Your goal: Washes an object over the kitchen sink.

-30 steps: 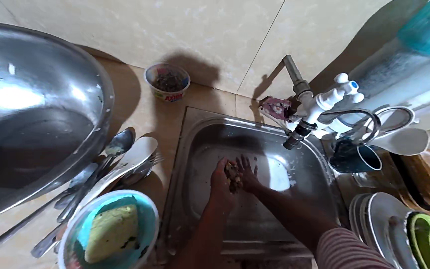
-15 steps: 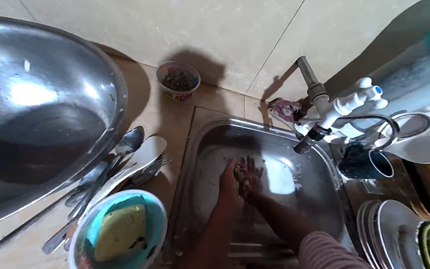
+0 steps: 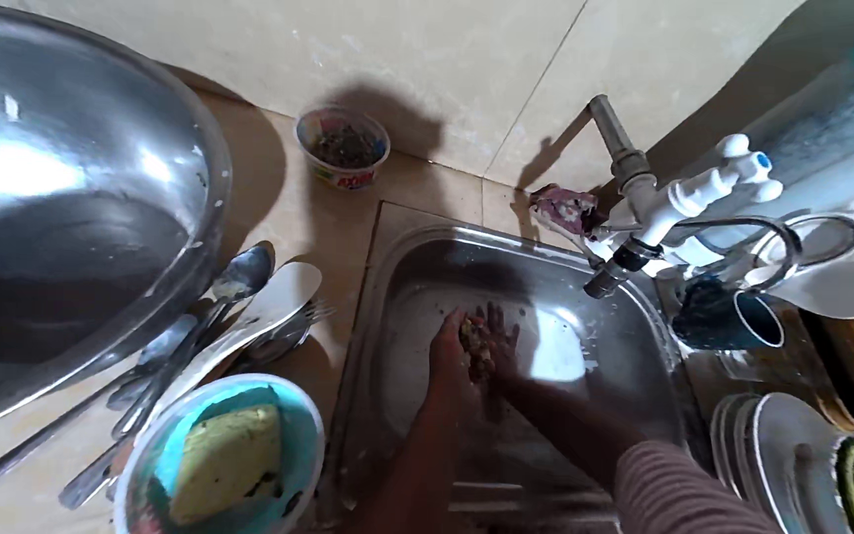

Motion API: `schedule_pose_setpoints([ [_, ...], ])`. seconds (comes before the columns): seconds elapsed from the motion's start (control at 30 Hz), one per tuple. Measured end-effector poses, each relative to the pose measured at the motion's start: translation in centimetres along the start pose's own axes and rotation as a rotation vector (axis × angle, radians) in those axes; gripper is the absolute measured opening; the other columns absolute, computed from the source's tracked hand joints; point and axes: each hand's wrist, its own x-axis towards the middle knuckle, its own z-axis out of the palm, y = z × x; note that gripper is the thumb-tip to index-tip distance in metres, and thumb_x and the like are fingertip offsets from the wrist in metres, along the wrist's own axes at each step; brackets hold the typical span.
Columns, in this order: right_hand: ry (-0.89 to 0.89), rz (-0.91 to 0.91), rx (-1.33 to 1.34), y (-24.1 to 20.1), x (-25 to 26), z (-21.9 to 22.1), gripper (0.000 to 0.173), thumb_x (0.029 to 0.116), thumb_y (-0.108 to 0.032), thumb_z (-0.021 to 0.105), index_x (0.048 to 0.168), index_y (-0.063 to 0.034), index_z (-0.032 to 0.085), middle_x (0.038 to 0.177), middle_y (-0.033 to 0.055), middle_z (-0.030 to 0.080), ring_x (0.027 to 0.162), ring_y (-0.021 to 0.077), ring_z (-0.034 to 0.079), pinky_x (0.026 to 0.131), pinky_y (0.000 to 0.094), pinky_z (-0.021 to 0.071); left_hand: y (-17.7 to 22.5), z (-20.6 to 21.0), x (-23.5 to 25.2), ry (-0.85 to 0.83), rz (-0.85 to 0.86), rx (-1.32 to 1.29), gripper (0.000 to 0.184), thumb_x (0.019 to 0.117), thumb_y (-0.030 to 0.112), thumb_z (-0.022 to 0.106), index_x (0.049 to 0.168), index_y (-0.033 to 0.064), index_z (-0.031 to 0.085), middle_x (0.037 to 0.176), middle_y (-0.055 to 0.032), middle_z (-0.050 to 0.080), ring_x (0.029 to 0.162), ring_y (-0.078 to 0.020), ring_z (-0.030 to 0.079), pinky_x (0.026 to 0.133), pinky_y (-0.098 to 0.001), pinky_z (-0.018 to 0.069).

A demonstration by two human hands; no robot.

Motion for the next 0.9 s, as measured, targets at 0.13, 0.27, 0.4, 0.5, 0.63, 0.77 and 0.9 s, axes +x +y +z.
schedule_pose_setpoints([
  [0.13, -0.003, -0.004, -0.032, 0.2, 0.1, 0.2, 0.064, 0.1087, -0.038, 0.024, 0.164, -0.0078, 0.016, 0.171, 0.0203, 0.007, 0.158, 0.0384, 0.003, 0.121, 0.0696, -0.0009, -0.3, 0.1, -0.3, 0.011, -0.015, -0.010, 0.040, 0.1119, 0.034, 0.034, 0.096, 0.0055, 0.058, 0.074, -0.0061, 0.060, 0.053, -0.0132, 0.058, 0.044, -0.0235, 0.0487],
  [0.27, -0.051, 0.019, -0.005, 0.2, 0.4, -0.2, 0.064, 0.1091, -0.036, 0.027, 0.164, -0.0077, 0.013, 0.171, 0.0202, 0.004, 0.158, 0.0380, -0.001, 0.120, 0.0698, -0.0054, 0.0, 0.2, 0.0, 0.002, -0.002, 0.009, 0.041, 0.1124, 0.033, 0.032, 0.099, 0.0055, 0.058, 0.077, -0.0061, 0.060, 0.055, -0.0130, 0.059, 0.046, -0.0236, 0.0494],
  [0.4, 0.018, 0.017, -0.032, -0.3, -0.1, 0.1, 0.062, 0.1077, -0.032, 0.026, 0.164, -0.0065, 0.019, 0.170, 0.0209, 0.010, 0.158, 0.0382, 0.005, 0.122, 0.0685, -0.0004, -0.5, 0.0, 0.0, 0.003, -0.011, 0.023, 0.041, 0.1123, 0.034, 0.033, 0.100, 0.0049, 0.059, 0.078, -0.0070, 0.061, 0.055, -0.0137, 0.060, 0.046, -0.0239, 0.0501],
  [0.5, -0.050, 0.005, -0.031, -0.5, -0.1, -0.9, 0.063, 0.1084, -0.031, 0.024, 0.164, -0.0040, 0.012, 0.170, 0.0231, 0.003, 0.158, 0.0410, 0.000, 0.121, 0.0697, -0.0036, -0.2, 0.2, -0.1, 0.003, -0.005, 0.026, 0.040, 0.1123, 0.034, 0.033, 0.100, 0.0054, 0.059, 0.079, -0.0066, 0.061, 0.054, -0.0130, 0.059, 0.045, -0.0235, 0.0495],
  [0.63, -0.015, -0.002, -0.035, -0.5, 0.0, -0.2, 0.063, 0.1078, -0.033, 0.023, 0.164, -0.0048, 0.015, 0.170, 0.0222, 0.007, 0.158, 0.0393, 0.003, 0.121, 0.0686, -0.0029, 0.0, 0.1, 0.1, 0.009, -0.002, 0.022, 0.039, 0.1123, 0.032, 0.033, 0.101, 0.0051, 0.058, 0.080, -0.0069, 0.061, 0.057, -0.0135, 0.060, 0.047, -0.0237, 0.0498],
  [0.77, -0.099, 0.016, -0.029, -0.6, 0.4, -1.1, 0.064, 0.1088, -0.034, 0.026, 0.164, -0.0064, 0.011, 0.171, 0.0215, 0.001, 0.158, 0.0390, -0.003, 0.121, 0.0685, -0.0047, -0.1, 0.2, -0.3, 0.014, -0.013, 0.033, 0.040, 0.1120, 0.033, 0.034, 0.098, 0.0055, 0.058, 0.075, -0.0064, 0.061, 0.054, -0.0129, 0.059, 0.045, -0.0232, 0.0489],
  [0.9, 0.010, 0.018, -0.034, -0.3, 0.6, 0.3, 0.062, 0.1079, -0.033, 0.029, 0.164, -0.0073, 0.020, 0.170, 0.0208, 0.010, 0.158, 0.0380, 0.005, 0.122, 0.0685, -0.0014, 0.2, 0.2, 0.2, 0.023, 0.002, 0.023, 0.039, 0.1121, 0.033, 0.034, 0.099, 0.0057, 0.058, 0.078, -0.0063, 0.061, 0.055, -0.0129, 0.059, 0.045, -0.0230, 0.0490],
])
